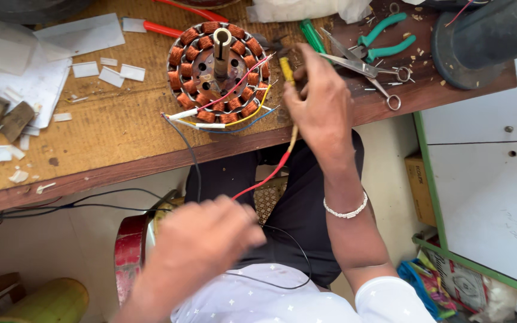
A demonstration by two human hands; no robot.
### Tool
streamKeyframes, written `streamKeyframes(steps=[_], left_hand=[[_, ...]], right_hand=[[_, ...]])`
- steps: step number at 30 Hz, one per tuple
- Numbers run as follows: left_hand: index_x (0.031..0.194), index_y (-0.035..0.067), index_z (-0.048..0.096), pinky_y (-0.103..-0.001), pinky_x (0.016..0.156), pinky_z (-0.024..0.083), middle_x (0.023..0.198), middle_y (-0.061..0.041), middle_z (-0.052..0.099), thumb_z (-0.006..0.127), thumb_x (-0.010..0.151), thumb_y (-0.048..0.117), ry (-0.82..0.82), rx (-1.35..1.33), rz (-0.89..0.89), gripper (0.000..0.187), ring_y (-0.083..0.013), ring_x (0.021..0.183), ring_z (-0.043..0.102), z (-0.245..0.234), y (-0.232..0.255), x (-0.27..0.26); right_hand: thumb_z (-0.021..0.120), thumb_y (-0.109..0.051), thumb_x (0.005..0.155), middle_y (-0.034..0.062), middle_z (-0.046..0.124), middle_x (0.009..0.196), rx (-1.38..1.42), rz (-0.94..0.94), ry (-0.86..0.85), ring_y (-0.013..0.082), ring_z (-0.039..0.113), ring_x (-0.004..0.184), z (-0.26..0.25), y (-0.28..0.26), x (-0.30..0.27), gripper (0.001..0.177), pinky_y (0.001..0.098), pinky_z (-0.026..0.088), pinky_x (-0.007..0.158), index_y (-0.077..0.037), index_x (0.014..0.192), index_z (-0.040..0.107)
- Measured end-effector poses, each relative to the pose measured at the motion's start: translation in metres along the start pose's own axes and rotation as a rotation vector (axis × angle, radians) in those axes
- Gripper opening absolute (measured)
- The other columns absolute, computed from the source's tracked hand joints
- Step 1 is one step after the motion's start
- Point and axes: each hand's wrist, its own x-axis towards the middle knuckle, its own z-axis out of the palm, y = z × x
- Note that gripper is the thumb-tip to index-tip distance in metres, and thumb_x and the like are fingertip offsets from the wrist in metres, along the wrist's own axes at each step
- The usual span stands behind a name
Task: The person sits at a workbench and uses a soldering iron to solder wires to a motor stator. They use pliers to strip and adjust wires, then wrap connections with yellow tape. The person occasionally repositions the stator and handles multiple colored wires during the process.
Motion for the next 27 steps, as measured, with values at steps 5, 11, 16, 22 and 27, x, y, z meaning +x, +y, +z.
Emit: streamKeyframes(steps=[5,11,16,22,27], left_hand=[[0.094,0.012,0.067,-0.04,0.057,0.046,0.081,-0.004,0.062,0.078,0.098,0.025,0.294,0.208,-0.123,0.017,-0.0251,0.063,0.061,-0.026,-0.017,0.039],[0.097,0.011,0.066,-0.039,0.06,0.047,0.083,-0.004,0.061,0.073,0.104,0.024,0.321,0.23,-0.077,0.016,-0.0247,0.068,0.064,-0.011,-0.026,0.074],[0.105,0.011,0.066,-0.035,0.057,0.05,0.088,-0.003,0.07,0.071,0.107,0.026,0.393,0.337,-0.121,0.015,-0.0224,0.067,0.069,0.013,-0.036,0.098],[0.103,0.012,0.069,-0.034,0.042,0.049,0.07,-0.003,0.072,0.069,0.103,0.033,0.345,0.519,-0.259,0.021,-0.019,0.051,0.068,0.037,-0.05,0.117],[0.099,0.011,0.068,-0.033,0.041,0.048,0.068,-0.002,0.071,0.066,0.108,0.03,0.302,0.527,-0.305,0.021,-0.0156,0.05,0.067,0.048,-0.053,0.13]], right_hand=[[0.064,-0.004,0.098,0.0098,0.072,0.108,0.597,0.151,0.014,0.0153,0.072,0.082,-0.005,0.024,0.001,0.043,0.031,0.062,0.072,-0.002,0.142,0.06],[0.061,-0.004,0.101,0.014,0.068,0.112,1.62,0.32,-0.022,0.0132,0.063,0.083,-0.004,0.053,-0.011,0.037,0.0284,0.055,0.073,0.007,0.136,0.056],[0.062,-0.012,0.106,0.0064,0.065,0.102,1.561,0.219,-0.056,0.0022,0.044,0.068,-0.003,0.061,-0.007,0.03,0.0192,0.039,0.058,0.003,0.133,0.062],[0.065,-0.027,0.107,0.0022,0.064,0.088,1.259,0.134,0.128,0.0013,0.041,0.059,0.013,0.043,0.007,0.032,0.0198,0.037,0.051,0.003,0.117,0.07],[0.068,-0.016,0.11,0.0016,0.066,0.092,0.999,0.099,0.159,0.0066,0.055,0.072,0.018,0.032,0.004,0.024,0.0223,0.047,0.063,0.005,0.115,0.075]])
